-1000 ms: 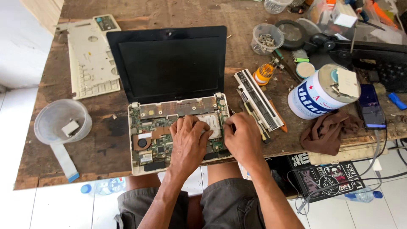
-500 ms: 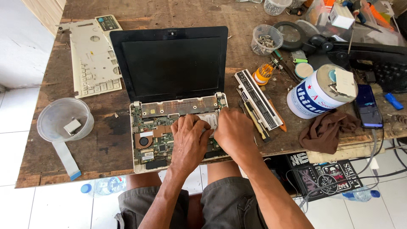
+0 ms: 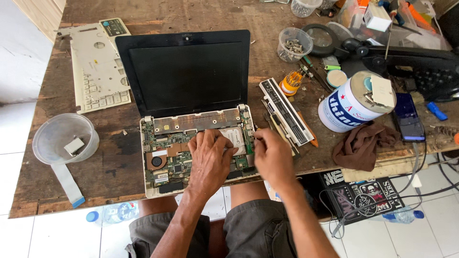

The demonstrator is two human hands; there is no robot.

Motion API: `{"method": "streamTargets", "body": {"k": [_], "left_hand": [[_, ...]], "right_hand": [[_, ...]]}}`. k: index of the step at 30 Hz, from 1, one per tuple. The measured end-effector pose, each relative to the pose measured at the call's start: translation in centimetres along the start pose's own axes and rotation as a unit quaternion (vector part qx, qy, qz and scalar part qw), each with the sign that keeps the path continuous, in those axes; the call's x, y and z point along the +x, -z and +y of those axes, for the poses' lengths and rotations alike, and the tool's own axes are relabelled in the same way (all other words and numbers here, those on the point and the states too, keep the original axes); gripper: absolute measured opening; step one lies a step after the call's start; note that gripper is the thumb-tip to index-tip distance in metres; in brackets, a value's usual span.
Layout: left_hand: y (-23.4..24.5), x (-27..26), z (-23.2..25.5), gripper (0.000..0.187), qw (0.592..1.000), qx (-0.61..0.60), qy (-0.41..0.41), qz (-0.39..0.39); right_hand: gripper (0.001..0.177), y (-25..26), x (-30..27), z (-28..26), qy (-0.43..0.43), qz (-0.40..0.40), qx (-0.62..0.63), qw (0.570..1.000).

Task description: The person removes the hard drive from a disassembled laptop using a screwdriver, then places it on the table. They continue to unscrew and adjust internal components of the laptop while seated.

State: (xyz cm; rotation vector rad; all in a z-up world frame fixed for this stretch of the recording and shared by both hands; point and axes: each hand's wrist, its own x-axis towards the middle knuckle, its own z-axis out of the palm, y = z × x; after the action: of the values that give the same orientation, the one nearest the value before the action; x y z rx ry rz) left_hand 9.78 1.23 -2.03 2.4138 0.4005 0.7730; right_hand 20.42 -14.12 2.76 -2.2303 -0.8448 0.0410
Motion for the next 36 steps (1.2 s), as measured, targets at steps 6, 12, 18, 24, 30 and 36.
{"method": "streamTargets", "body": {"k": [6, 12, 18, 24, 30, 36], "left_hand": [[-2.1, 0.5, -0.8, 0.029, 0.993, 0.093, 0.023, -0.070], [-0.3, 1.8, 2.3, 0.022, 0.955, 0.228, -0.004, -0.187], [-1.1, 1.3, 2.0, 0.010, 0.982, 0.079, 0.056, -0.165], [-0.4, 3.1, -0.6, 0.041, 0.971, 0.114, 0.025, -0.210], [4.1, 1.6, -1.7, 0.041, 0.978, 0.153, -0.030, -0.140], [14.2, -5.2, -2.9, 0.010, 0.994, -0.019, 0.104, -0.022]], "right_hand": [[0.019, -4.5, -0.9, 3.7, 0.159, 0.189, -0.003, 0.969], [0.015, -4.4, -1.0, 3.7, 0.152, 0.199, 0.007, 0.968], [0.015, -5.2, -1.0, 4.4, 0.166, 0.218, 0.002, 0.962], [0.012, -4.1, -0.8, 3.0, 0.173, 0.223, 0.013, 0.959], [0.013, -5.7, -0.9, 6.3, 0.205, 0.234, -0.060, 0.949], [0.019, -5.4, -2.2, 4.9, 0.129, 0.160, 0.021, 0.978]]}}
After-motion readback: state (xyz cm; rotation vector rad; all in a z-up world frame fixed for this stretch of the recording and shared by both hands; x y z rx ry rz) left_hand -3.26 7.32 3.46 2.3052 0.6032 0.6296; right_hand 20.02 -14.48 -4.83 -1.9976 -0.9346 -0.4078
